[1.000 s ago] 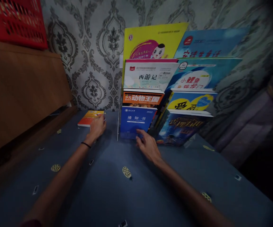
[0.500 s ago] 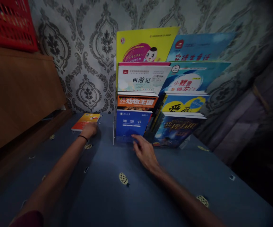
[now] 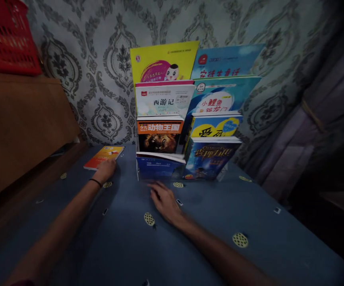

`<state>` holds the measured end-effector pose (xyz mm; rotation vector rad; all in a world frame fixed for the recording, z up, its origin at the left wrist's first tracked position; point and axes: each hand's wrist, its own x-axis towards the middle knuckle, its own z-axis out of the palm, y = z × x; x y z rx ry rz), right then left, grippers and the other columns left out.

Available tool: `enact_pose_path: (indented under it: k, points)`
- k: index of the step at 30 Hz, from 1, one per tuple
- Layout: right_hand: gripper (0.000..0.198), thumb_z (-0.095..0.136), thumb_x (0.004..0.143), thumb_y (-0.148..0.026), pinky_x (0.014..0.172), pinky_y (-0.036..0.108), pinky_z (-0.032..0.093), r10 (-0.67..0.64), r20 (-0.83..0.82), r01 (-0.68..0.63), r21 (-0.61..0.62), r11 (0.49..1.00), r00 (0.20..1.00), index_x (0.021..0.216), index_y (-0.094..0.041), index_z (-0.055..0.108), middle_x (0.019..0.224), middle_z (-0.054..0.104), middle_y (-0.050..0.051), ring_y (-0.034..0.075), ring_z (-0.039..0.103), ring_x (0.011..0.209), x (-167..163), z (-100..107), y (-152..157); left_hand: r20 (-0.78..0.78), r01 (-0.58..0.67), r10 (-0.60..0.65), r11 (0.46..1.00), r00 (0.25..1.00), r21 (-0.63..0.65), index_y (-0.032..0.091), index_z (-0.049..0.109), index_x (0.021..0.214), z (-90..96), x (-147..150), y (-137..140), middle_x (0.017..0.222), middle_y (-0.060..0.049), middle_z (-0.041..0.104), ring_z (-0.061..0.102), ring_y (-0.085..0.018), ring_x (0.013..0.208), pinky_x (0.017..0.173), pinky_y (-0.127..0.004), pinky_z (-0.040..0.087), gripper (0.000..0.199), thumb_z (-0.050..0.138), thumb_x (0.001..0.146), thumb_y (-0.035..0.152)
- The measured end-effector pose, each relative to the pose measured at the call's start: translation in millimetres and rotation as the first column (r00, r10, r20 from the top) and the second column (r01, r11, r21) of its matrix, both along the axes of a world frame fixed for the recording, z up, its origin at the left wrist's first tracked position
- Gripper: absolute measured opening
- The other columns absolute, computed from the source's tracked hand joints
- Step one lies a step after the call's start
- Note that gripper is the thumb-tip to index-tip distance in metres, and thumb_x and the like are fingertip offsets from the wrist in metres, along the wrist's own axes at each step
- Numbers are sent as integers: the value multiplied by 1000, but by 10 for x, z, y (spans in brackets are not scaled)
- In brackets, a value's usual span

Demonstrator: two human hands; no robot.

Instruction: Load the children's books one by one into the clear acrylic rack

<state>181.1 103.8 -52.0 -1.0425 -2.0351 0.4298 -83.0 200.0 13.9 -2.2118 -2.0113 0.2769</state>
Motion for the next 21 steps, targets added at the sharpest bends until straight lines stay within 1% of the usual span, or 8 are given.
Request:
enact_pose_path:
  k: [2, 4, 9, 11, 14, 17, 19, 21]
  points:
    - [37, 46, 94, -17, 96, 40, 55, -29, -49, 27, -29, 999, 998, 125, -21, 66, 116, 72, 10, 23, 69, 106, 21, 2, 42, -59, -13, 13, 1000, 998, -12, 5, 62, 122, 35, 12, -179, 114, -20, 68, 69, -29, 105, 89, -43, 58, 27, 53, 98, 15]
    - [39, 47, 93, -18, 96, 40, 55, -33, -96, 28, -47, 998, 995, 128, -19, 63, 115, 71, 10, 23, 69, 103, 34, 0, 73, -105, 5, -7, 1000, 995, -21, 0, 62, 120, 69, 34, -408, 107, -25, 70, 71, -32, 104, 86, -42, 58, 32, 44, 95, 2]
    - [34, 47, 94, -24, 89, 39, 57, 19, -164, -39, -116, 992, 986, 123, -21, 65, 113, 72, 9, 21, 70, 95, -18, 12, 28, -138, 111, -122, 990, 983, -85, 3, 60, 128, 38, 256, -1245, 100, -21, 72, 74, -29, 93, 78, -37, 58, 41, 42, 92, -1]
    - [34, 47, 96, -32, 79, 36, 59, 55, -228, -103, -208, 973, 972, 123, -20, 64, 111, 73, 10, 21, 72, 91, -73, 16, -27, -129, 237, -246, 968, 961, -83, 6, 54, 138, -20, 459, -1634, 96, -18, 72, 73, -28, 92, 77, -37, 57, 49, 45, 90, -1]
    - [39, 43, 99, -44, 70, 33, 60, 76, -328, -192, -338, 921, 942, 123, -20, 62, 106, 74, 9, 20, 73, 87, -142, 12, -117, -9, 458, -459, 886, 888, -72, 9, 47, 142, -53, 791, -2037, 95, -15, 71, 70, -24, 81, 69, -34, 55, 52, 55, 90, 10]
    - [37, 43, 100, -45, 77, 35, 60, 68, -312, -179, -342, 923, 948, 122, -22, 62, 107, 73, 8, 20, 73, 91, -145, 0, -228, 236, 562, -541, 826, 807, -29, 18, 58, 124, -24, 886, -2030, 96, -9, 70, 69, -21, 83, 73, -31, 55, 26, 43, 102, 23]
    - [34, 46, 99, -42, 83, 37, 59, 73, -246, -141, -273, 952, 967, 122, -22, 62, 109, 72, 8, 21, 71, 95, -113, -4, -342, 348, 528, -504, 849, 791, 30, 20, 58, 120, -30, 736, -1840, 106, -8, 70, 68, -20, 94, 85, -33, 54, 25, 38, 105, 24]
    - [33, 46, 100, -38, 91, 40, 58, 107, -152, -136, -196, 971, 983, 125, -22, 61, 115, 70, 10, 22, 69, 104, -79, -5, -499, 318, 400, -412, 910, 854, 107, 18, 55, 125, -76, 467, -1607, 123, -12, 65, 64, -24, 111, 101, -42, 48, 27, 38, 105, 24]
